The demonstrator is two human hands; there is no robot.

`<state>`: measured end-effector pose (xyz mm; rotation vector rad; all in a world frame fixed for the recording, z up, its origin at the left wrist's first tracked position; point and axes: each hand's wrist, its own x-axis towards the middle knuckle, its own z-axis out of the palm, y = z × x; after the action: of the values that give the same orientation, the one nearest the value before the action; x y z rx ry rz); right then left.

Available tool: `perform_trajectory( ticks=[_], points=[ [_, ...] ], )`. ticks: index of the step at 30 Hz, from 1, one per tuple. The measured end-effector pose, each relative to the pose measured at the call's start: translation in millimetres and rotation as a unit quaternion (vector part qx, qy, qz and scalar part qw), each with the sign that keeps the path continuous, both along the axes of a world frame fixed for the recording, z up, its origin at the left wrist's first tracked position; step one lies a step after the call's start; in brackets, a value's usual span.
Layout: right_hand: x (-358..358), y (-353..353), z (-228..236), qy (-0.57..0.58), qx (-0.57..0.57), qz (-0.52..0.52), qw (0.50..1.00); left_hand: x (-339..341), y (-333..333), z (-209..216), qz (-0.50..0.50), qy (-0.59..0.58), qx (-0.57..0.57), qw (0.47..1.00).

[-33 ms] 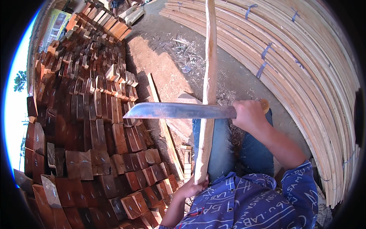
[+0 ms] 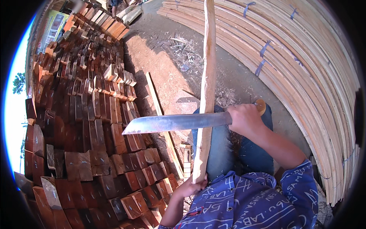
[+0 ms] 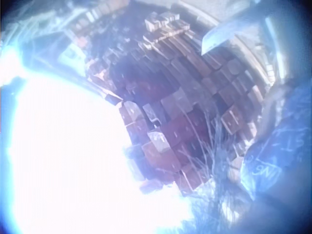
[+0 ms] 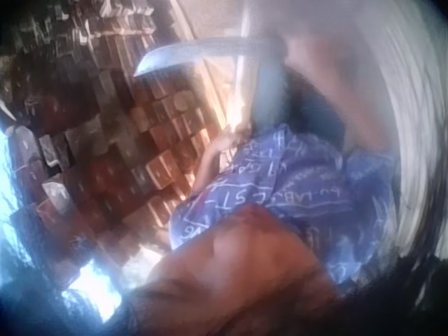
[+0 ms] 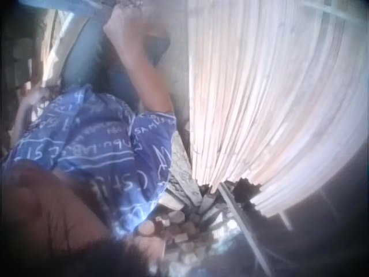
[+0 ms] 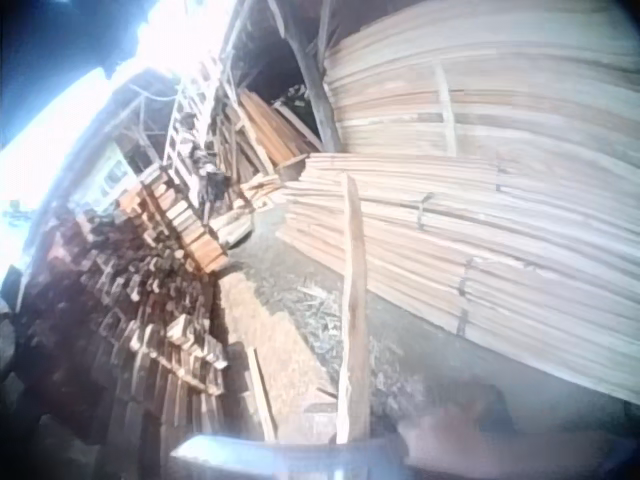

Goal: The person sits on the ground and uses a machete to shave thin strips off a long wooden plank. They hold the plank with their left hand and repeatedly strike it with the machete in their right hand, creating wood shavings.

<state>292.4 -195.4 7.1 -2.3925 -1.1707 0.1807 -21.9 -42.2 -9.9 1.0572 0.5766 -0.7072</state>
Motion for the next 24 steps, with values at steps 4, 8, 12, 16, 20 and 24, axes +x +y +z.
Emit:
perform_trajectory(
  ticks=[4, 8, 12, 16, 20, 24],
  points=[
    [19.4, 6.7, -2.4, -0.063, 0.046, -0.003, 0.997, -1.3, 3.7, 21.2, 0.013, -0.004, 0.065, 0.998],
    [90.2, -6.4, 6.1, -0.053, 0.001, -0.2, 0.978, -8.1, 14.9, 10.0, -0.013, -0.005, 0.088, 0.996],
    [61.1, -12.0, 0.5, 0.011, -0.016, -0.146, 0.989, 6.1, 12.1, 4.2, 0.0, -0.011, 0.048, 0.999],
    [5.4, -7.2, -4.9, -0.009, 0.018, 0.021, 1.0, 7.3, 7.0, -3.8, -0.007, 0.004, 0.078, 0.997],
    [36.7, 2.7, 1.3, -0.103, 0.047, -0.014, 0.994, 0.7, 11.3, -5.7, -0.003, 0.003, 0.094, 0.996],
    [101.5, -10.0, 22.1, -0.023, -0.019, -0.196, 0.98, 7.3, 6.2, 2.2, -0.01, -0.032, 0.151, 0.988]
  ],
)
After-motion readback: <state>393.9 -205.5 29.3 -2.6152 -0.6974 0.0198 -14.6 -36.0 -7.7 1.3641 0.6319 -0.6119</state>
